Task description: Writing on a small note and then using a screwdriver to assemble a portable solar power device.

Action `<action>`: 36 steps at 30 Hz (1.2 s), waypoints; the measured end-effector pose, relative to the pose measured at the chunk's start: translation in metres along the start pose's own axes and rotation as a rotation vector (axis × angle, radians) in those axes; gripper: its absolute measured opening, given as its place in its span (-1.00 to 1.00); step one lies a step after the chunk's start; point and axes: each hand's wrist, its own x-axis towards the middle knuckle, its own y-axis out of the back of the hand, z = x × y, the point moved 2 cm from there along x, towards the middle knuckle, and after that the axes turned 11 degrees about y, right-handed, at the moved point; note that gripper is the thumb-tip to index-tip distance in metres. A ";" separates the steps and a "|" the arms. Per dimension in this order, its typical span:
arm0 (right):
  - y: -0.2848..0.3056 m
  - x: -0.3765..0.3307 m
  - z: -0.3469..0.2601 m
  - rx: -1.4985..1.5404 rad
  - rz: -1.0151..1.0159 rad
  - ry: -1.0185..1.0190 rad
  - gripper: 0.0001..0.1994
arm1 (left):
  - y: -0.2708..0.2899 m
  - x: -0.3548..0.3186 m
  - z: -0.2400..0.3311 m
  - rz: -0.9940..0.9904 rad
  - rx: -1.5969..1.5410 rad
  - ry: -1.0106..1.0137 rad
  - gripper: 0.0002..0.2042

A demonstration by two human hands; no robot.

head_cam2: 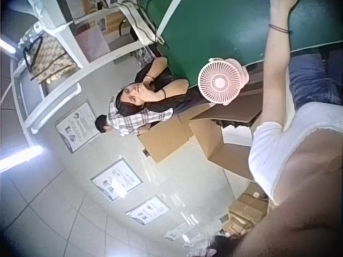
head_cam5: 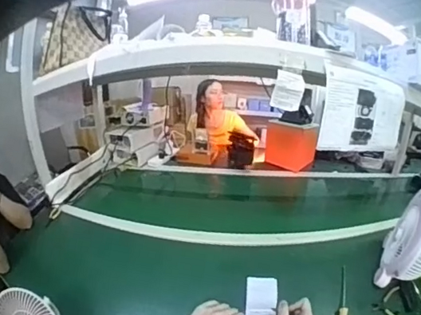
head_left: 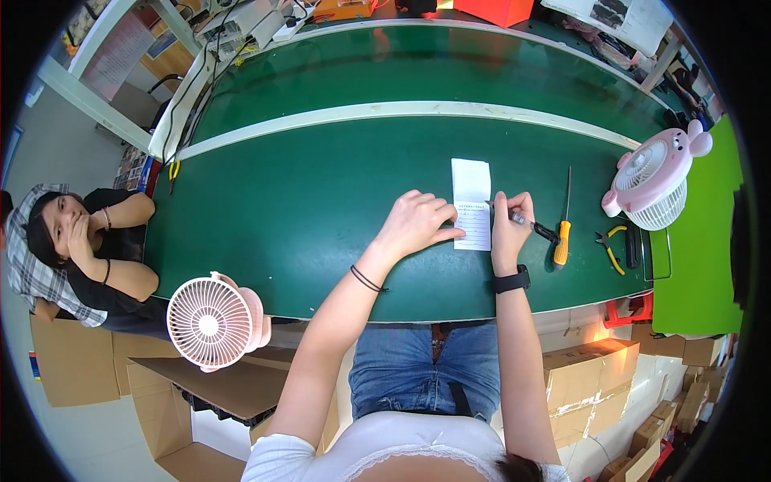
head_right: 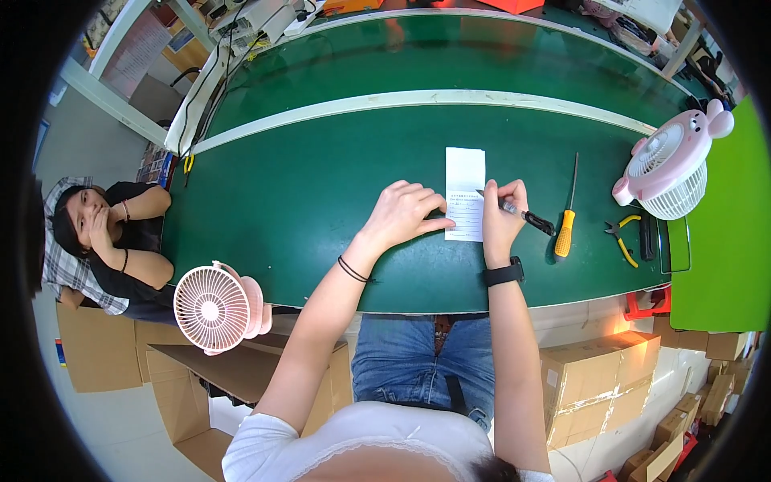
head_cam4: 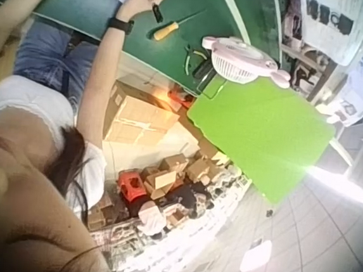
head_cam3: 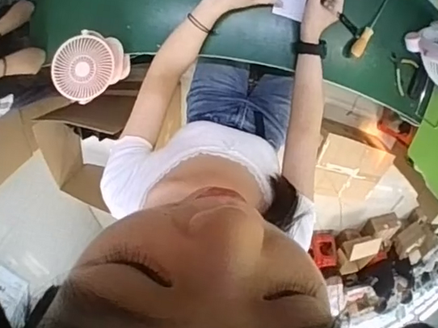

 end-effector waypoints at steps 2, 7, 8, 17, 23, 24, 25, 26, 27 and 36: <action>-0.002 0.001 -0.003 0.049 0.005 -0.022 -0.70 | -0.001 -0.001 -0.001 0.016 -0.029 -0.032 -0.64; -0.006 0.004 -0.005 0.056 0.018 0.014 -0.70 | 0.003 0.001 -0.002 -0.028 0.007 -0.115 -0.63; -0.005 0.000 -0.006 0.059 0.007 -0.030 -0.71 | 0.000 -0.003 -0.003 0.001 0.005 -0.139 -0.63; 0.001 -0.003 -0.014 0.021 0.000 -0.034 -0.71 | 0.007 -0.006 0.005 -0.067 0.011 -0.130 -0.51; 0.000 -0.005 -0.007 0.033 0.035 0.000 -0.70 | 0.003 -0.008 0.003 -0.073 0.030 -0.102 -0.53; 0.000 -0.005 -0.008 0.028 0.042 0.004 -0.70 | 0.003 -0.007 0.003 -0.072 0.034 -0.107 -0.54; 0.000 -0.004 -0.008 0.026 0.043 0.003 -0.70 | 0.002 -0.008 0.003 -0.071 0.037 -0.112 -0.55; 0.000 -0.003 -0.007 0.052 0.061 -0.007 -0.70 | 0.001 -0.007 0.003 -0.074 0.034 -0.112 -0.55; 0.001 -0.003 -0.009 0.075 0.078 -0.021 -0.70 | 0.000 -0.008 0.003 -0.070 0.031 -0.115 -0.54; 0.000 0.007 -0.028 -0.307 0.142 0.227 -0.76 | -0.001 0.008 -0.006 0.233 -0.200 0.198 -0.63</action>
